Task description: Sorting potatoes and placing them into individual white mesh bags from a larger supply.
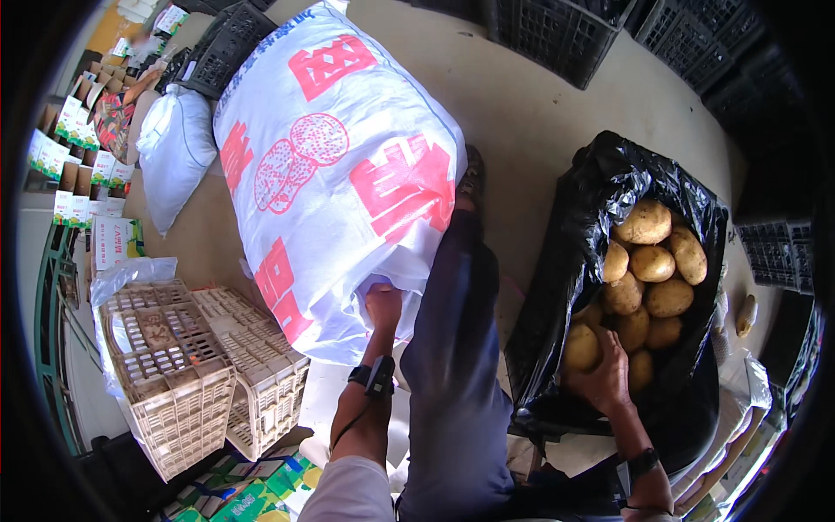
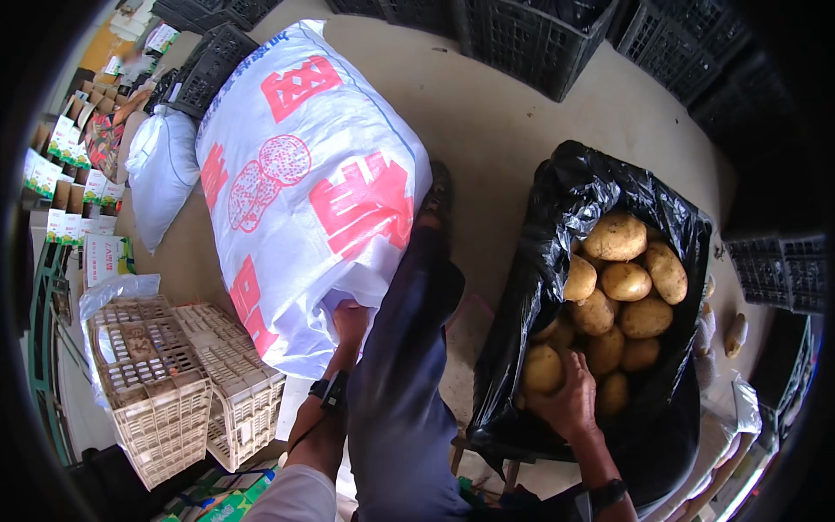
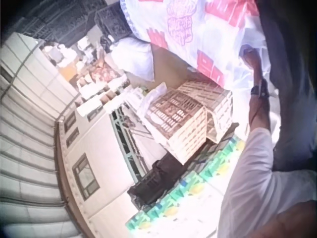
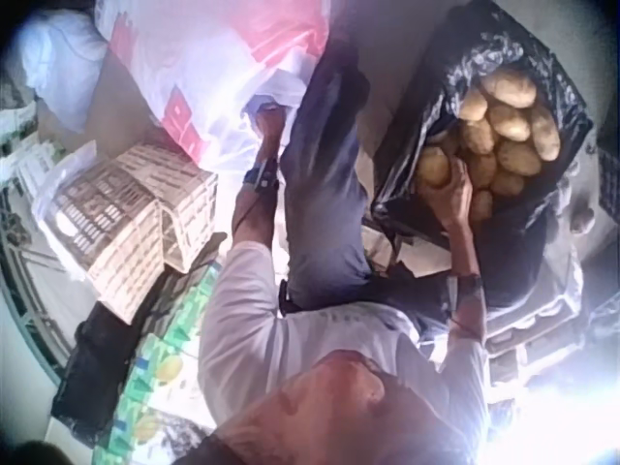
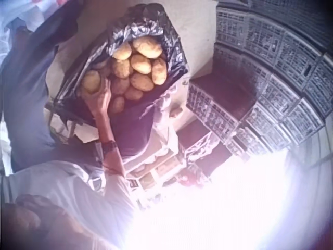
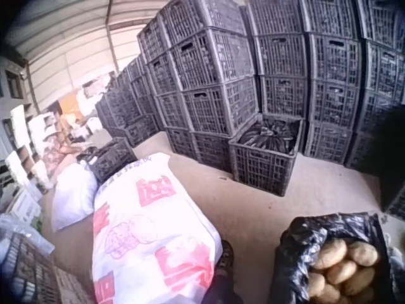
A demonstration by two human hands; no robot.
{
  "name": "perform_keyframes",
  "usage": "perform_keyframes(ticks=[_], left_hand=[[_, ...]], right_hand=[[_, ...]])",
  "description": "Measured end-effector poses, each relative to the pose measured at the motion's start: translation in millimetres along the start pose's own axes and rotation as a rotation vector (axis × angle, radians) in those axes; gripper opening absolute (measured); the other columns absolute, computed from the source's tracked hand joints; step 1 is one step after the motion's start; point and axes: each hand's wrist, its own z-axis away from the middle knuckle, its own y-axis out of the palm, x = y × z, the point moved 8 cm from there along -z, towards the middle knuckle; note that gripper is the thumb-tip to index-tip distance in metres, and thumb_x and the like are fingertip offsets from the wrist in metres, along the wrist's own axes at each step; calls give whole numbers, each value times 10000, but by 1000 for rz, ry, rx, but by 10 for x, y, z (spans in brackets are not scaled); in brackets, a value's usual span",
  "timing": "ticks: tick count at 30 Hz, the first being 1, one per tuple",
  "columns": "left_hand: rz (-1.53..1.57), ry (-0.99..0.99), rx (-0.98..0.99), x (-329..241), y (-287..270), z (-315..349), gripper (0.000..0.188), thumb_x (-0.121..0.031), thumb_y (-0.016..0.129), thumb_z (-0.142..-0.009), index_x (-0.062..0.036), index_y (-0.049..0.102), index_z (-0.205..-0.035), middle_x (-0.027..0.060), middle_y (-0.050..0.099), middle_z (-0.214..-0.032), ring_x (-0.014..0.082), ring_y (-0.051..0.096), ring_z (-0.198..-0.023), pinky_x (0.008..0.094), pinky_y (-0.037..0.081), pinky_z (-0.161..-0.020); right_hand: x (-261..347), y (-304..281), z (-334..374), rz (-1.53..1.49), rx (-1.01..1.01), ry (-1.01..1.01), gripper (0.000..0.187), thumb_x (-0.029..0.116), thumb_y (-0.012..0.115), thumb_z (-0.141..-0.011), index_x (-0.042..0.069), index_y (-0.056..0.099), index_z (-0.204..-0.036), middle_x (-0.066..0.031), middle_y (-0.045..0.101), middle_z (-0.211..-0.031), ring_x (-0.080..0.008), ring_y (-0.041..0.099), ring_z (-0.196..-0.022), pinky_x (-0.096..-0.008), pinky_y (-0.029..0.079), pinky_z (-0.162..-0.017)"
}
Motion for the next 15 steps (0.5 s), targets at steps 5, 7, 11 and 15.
perform_keyframes(ticks=[5, 7, 11, 15], left_hand=[[145, 33, -27, -186, 113, -23, 489, -285, 824, -797, 35, 665, -1131, 311, 664, -1103, 488, 645, -1085, 531, 522, -900], [80, 185, -179, -304, 126, -28, 431, -272, 820, -809, 35, 686, -1080, 291, 705, -1030, 478, 682, -1017, 516, 537, -849], [-34, 162, -176, -164, 312, -136, 424, -300, 847, -787, 23, 715, -1028, 261, 748, -993, 474, 715, -961, 499, 560, -784], [89, 145, -140, -48, 163, -150, 360, -289, 841, -769, 17, 726, -922, 212, 752, -856, 417, 735, -814, 465, 559, -713]], right_hand=[[-177, -302, 252, -587, 5, 218, 835, 468, 907, -654, -10, 611, -1271, -97, 668, -937, -221, 671, -810, -373, 580, -737], [-239, -364, 427, -770, 75, 338, 867, 519, 899, -651, -15, 609, -1269, -86, 660, -935, -178, 648, -764, -326, 546, -638], [-216, -273, 659, -1182, 120, 510, 966, 634, 883, -678, -20, 563, -1313, -84, 644, -918, -124, 612, -637, -224, 426, -438], [16, -187, 618, -1386, 206, 445, 1006, 662, 845, -725, -52, 511, -1350, -129, 655, -954, -220, 692, -692, -293, 522, -479]])
